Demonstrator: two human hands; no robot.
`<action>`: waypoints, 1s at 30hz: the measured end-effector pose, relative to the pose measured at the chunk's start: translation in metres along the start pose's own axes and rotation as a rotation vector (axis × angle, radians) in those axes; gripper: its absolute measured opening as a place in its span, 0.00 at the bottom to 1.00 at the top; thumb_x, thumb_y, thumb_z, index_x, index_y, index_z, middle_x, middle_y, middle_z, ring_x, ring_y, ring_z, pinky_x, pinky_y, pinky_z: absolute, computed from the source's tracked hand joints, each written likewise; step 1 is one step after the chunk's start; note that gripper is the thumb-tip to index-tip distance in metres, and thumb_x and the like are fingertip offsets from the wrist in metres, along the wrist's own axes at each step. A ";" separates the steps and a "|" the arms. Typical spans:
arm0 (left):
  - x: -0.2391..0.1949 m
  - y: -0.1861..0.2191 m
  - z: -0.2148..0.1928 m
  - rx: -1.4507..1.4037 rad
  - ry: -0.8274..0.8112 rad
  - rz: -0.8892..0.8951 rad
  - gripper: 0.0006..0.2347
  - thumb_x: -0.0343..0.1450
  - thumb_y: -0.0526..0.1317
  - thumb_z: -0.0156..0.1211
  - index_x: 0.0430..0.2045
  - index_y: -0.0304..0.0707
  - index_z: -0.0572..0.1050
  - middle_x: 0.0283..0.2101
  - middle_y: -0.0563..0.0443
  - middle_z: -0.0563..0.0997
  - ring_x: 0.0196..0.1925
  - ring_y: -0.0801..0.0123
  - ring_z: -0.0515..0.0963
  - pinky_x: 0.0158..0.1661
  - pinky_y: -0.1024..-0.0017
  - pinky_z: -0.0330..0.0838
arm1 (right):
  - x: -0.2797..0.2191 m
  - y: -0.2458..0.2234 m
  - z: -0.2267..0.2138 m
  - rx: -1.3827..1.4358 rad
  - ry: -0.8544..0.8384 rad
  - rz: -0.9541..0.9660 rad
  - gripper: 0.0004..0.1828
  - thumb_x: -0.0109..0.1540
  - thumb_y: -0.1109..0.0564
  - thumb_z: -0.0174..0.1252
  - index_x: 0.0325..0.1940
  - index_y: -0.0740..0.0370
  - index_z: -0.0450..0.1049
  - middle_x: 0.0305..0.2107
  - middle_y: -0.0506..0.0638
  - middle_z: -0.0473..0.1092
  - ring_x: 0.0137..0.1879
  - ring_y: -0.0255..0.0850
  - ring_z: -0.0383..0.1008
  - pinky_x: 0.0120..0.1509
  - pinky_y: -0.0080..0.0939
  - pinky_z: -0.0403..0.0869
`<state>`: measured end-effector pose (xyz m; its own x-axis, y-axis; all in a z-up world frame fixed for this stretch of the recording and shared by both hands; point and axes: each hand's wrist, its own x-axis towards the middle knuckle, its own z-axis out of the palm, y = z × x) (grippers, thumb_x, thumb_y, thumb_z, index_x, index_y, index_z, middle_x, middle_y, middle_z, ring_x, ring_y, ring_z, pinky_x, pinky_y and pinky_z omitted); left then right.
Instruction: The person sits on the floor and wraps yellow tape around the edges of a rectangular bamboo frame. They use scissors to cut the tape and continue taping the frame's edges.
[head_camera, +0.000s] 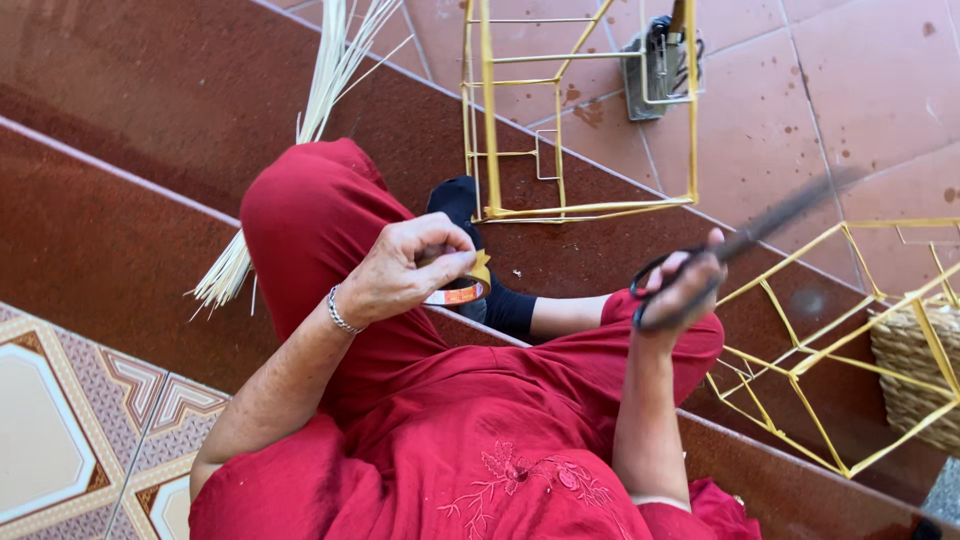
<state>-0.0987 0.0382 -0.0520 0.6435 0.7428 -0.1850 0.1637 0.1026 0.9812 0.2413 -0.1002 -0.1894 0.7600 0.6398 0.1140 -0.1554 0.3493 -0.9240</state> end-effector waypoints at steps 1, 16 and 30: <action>0.000 0.002 0.005 0.044 -0.016 0.028 0.02 0.74 0.33 0.64 0.34 0.34 0.80 0.29 0.60 0.73 0.28 0.86 0.67 0.29 0.81 0.63 | 0.021 0.019 -0.013 -0.041 0.078 0.038 0.34 0.67 0.51 0.65 0.72 0.67 0.61 0.33 0.42 0.66 0.27 0.27 0.61 0.28 0.30 0.61; 0.022 0.044 0.050 0.307 -0.171 0.290 0.06 0.73 0.33 0.63 0.42 0.35 0.78 0.34 0.49 0.80 0.32 0.72 0.80 0.34 0.74 0.74 | 0.037 0.196 -0.056 -1.460 -0.095 0.531 0.41 0.53 0.47 0.69 0.64 0.65 0.62 0.47 0.74 0.70 0.53 0.65 0.73 0.57 0.58 0.72; 0.028 0.042 0.059 0.359 -0.151 0.499 0.08 0.77 0.32 0.57 0.49 0.32 0.74 0.43 0.40 0.82 0.44 0.53 0.84 0.44 0.65 0.78 | -0.018 -0.115 0.069 -0.576 -0.515 -0.168 0.10 0.70 0.61 0.61 0.54 0.67 0.74 0.45 0.50 0.71 0.49 0.36 0.74 0.56 0.32 0.75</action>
<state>-0.0303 0.0242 -0.0191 0.8011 0.5398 0.2586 0.0407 -0.4801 0.8763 0.2020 -0.1043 -0.0599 0.3344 0.8955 0.2936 0.3935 0.1503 -0.9069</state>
